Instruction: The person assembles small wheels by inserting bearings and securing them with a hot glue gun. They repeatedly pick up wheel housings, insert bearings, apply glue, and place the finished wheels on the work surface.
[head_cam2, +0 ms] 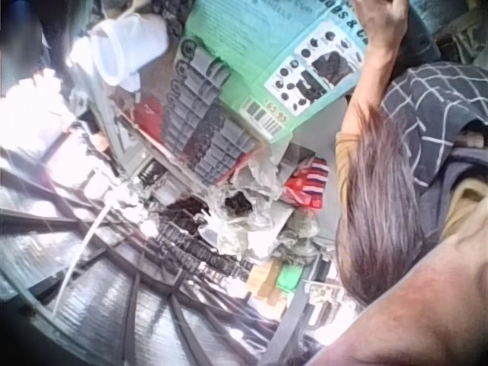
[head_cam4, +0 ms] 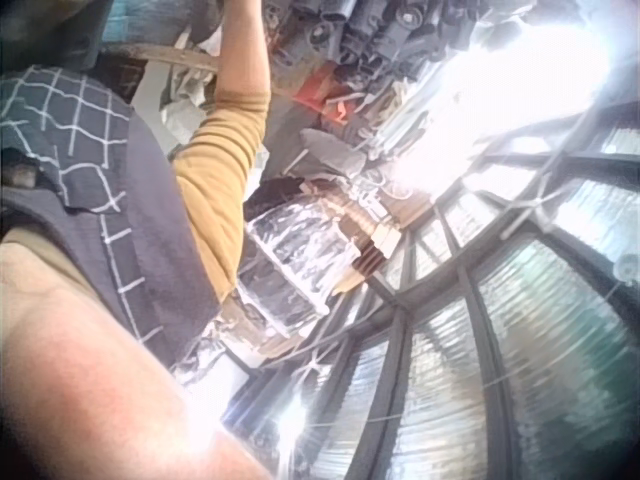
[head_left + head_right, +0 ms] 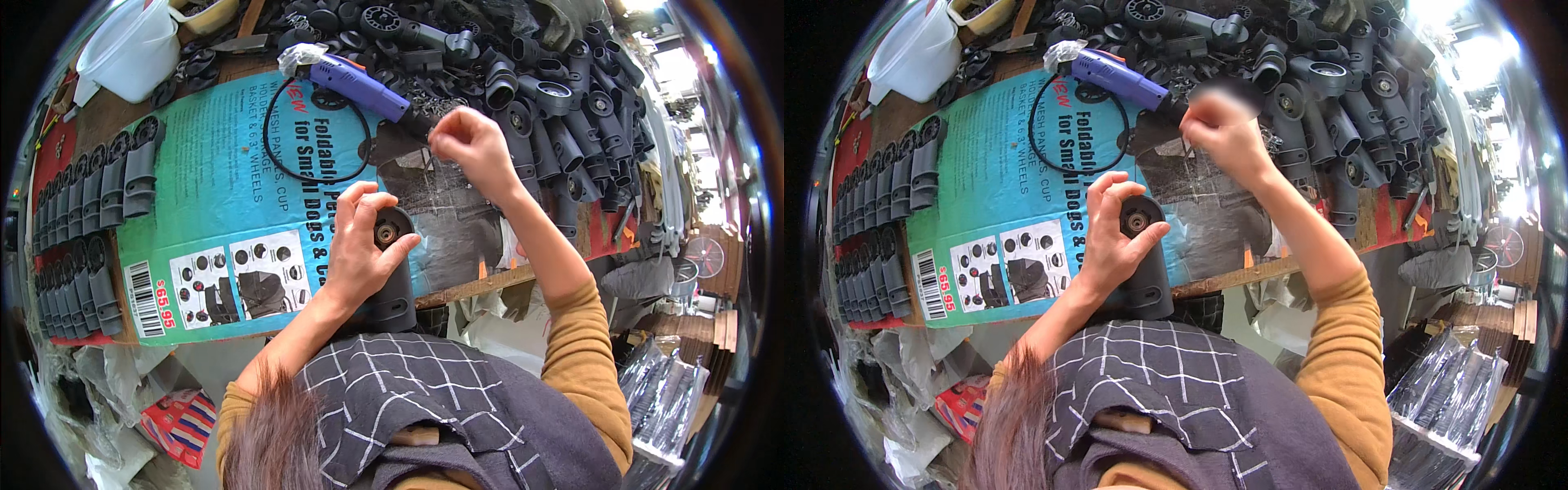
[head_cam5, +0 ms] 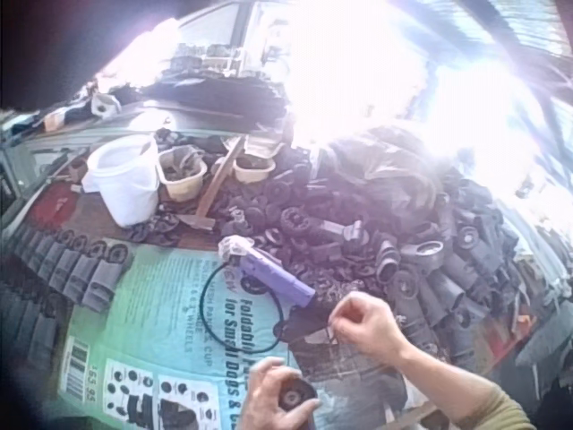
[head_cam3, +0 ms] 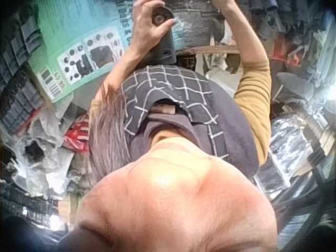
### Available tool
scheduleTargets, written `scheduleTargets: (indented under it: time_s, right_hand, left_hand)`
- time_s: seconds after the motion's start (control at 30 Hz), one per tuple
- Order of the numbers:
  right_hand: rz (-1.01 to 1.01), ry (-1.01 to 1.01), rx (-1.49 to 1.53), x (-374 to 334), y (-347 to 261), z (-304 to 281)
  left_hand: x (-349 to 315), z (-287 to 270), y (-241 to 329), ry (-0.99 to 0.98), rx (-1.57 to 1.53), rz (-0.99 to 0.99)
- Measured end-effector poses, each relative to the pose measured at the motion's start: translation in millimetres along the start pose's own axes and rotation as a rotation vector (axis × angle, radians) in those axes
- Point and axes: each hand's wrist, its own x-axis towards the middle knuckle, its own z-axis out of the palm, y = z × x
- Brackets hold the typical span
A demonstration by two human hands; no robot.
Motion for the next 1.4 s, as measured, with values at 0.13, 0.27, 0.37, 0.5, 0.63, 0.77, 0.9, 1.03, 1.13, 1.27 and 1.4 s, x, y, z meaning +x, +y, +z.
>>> scheduleTargets:
  time_s: [0.13, 0.27, 0.37, 0.5, 0.63, 0.77, 0.9, 1.03, 1.13, 1.27, 1.4]
  right_hand:
    - [0.014, -0.354, -0.095, -51, -43, 15]
    - [0.01, -0.405, -0.251, -63, -58, 28]
    - [0.055, -0.439, -0.221, -55, -68, 26]
    - [-0.116, -0.209, -0.333, -8, -68, 27]
    - [-0.287, 0.078, -0.903, 90, -29, 73]
    - [-0.171, 0.009, -0.744, 119, -11, 81]
    - [-0.313, 0.202, -0.392, 70, -30, 36]
    - [-0.26, 0.328, 0.081, 1, -33, 18]
    - [-0.361, 0.348, 0.423, -14, -23, 26]
    - [-0.339, 0.478, 0.512, -2, -18, 27]
    - [-0.255, 0.631, 0.441, 9, -14, 18]
  left_hand:
    - [-2, 2, 0, 0.028, 0.032, 0.062]
    - [-4, 2, -2, 0.017, 0.039, 0.065]
    - [-5, 2, -3, -0.003, -0.014, 0.015]
    - [-5, 4, -5, -0.024, -0.062, -0.012]
    - [-4, 6, -6, 0.013, -0.074, 0.016]
    - [-3, 4, -5, 0.022, -0.054, 0.048]
    - [-3, 4, -5, 0.012, -0.06, 0.032]
    - [-3, 4, -7, 0.007, -0.05, 0.047]
    - [-3, 6, -9, 0.005, -0.056, 0.036]
    - [-4, 9, -11, 0.019, -0.105, 0.001]
    - [-4, 8, -11, 0.004, -0.091, 0.005]
